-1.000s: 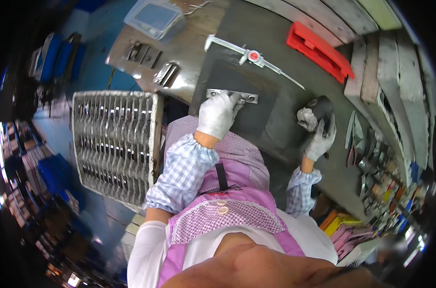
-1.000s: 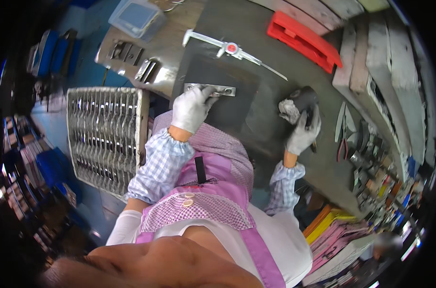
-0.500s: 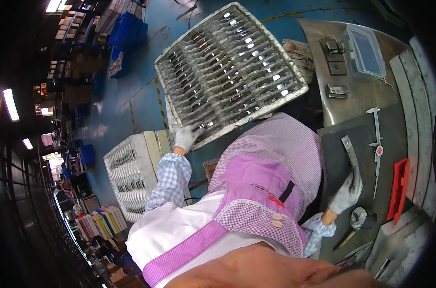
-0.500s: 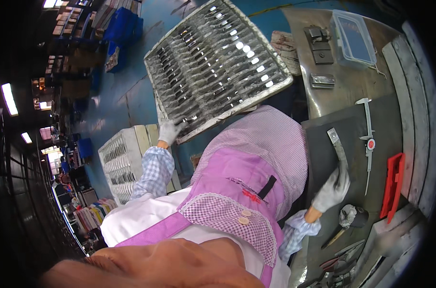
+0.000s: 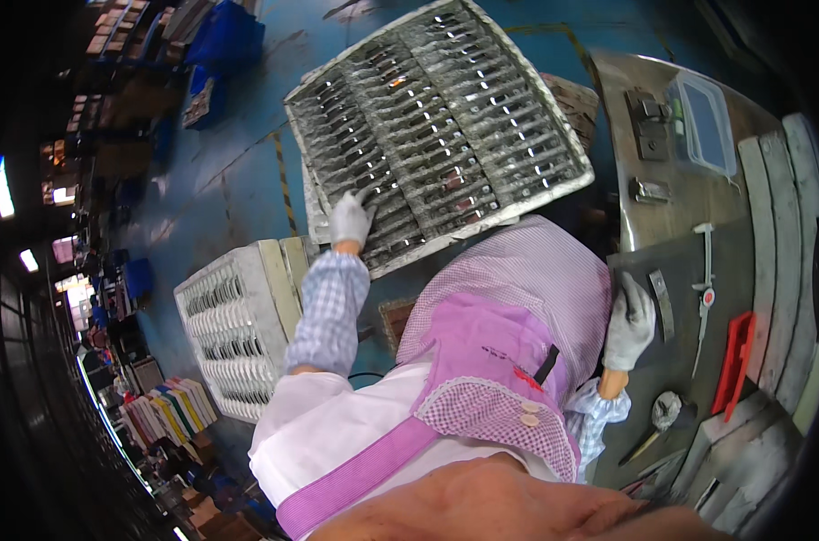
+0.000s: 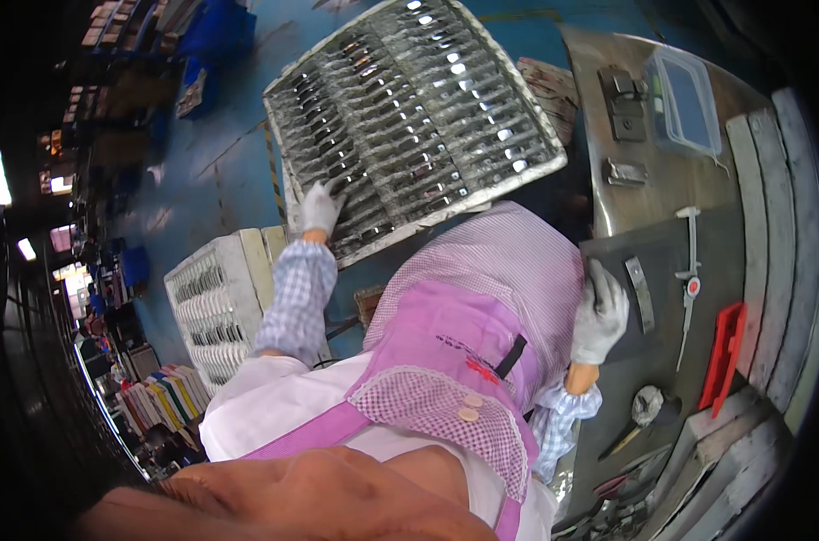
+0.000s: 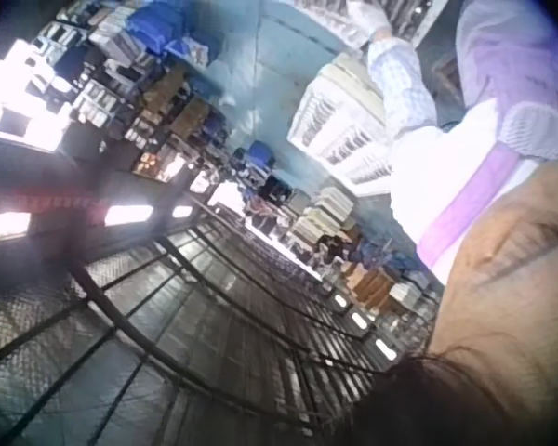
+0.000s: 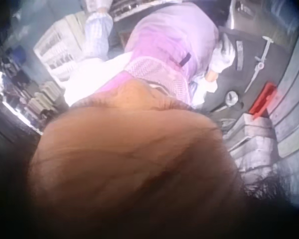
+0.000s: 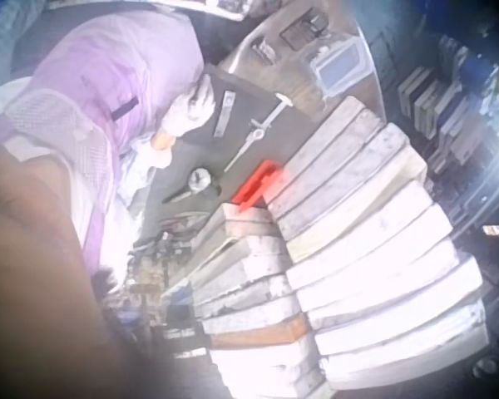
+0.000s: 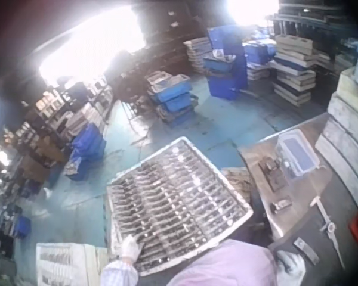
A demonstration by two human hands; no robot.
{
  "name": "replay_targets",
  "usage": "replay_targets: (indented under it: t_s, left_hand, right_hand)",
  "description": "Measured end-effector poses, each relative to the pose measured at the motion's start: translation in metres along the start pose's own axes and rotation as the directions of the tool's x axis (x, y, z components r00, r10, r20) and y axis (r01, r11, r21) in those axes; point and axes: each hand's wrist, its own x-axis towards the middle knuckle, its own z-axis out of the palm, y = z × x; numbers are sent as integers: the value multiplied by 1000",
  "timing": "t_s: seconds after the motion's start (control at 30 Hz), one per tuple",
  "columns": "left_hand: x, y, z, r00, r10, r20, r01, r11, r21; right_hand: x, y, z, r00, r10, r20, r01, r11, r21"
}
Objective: The worker inspects metal components from a tray, measures them with digital calipers, and adjusts them using a mallet on a workbench.
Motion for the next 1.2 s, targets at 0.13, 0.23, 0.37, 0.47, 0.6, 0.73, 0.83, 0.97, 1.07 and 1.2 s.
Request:
replay_targets:
  t_s: [0.13,0.23,0.37,0.47,0.6,0.73,0.83,0.97,1.07,1.2]
  left_hand:
    - [17,-33,15,934,-95,344,106,994,-12]
    - [18,27,-58,958,-15,286,10,1000,17]
    - [-6,189,-139,863,414,289,-327,895,-304]
    - [-45,312,-127,629,763,150,-515,553,-655]
    - [-64,400,-95,478,867,138,-622,446,-644]
    - [-77,442,-85,676,733,-71,-539,426,-727]
    - [-80,454,-81,662,744,-88,-526,378,-761]
    - [-82,487,-85,567,801,-196,-708,351,-613]
    - [-97,500,-64,371,907,-200,-846,241,-476]
    - [-106,502,-52,453,874,-177,-846,358,-395]
  right_hand:
    - [9,0,4,990,-125,57,127,992,-26]
    - [3,14,-9,996,-60,64,64,996,-60]
    - [13,-23,-20,994,112,-5,-107,964,242]
    - [18,-44,-17,937,140,319,-222,945,238]
    - [1,30,-26,865,455,211,-493,848,194]
    - [-3,90,-54,775,631,-43,-486,637,598]
    - [5,81,-63,737,676,-33,-637,710,301]
    - [18,76,-90,694,713,96,-718,676,165]
    - [-2,113,-91,891,453,10,-417,811,411]
    - [-55,149,-65,796,483,-365,-438,876,204]
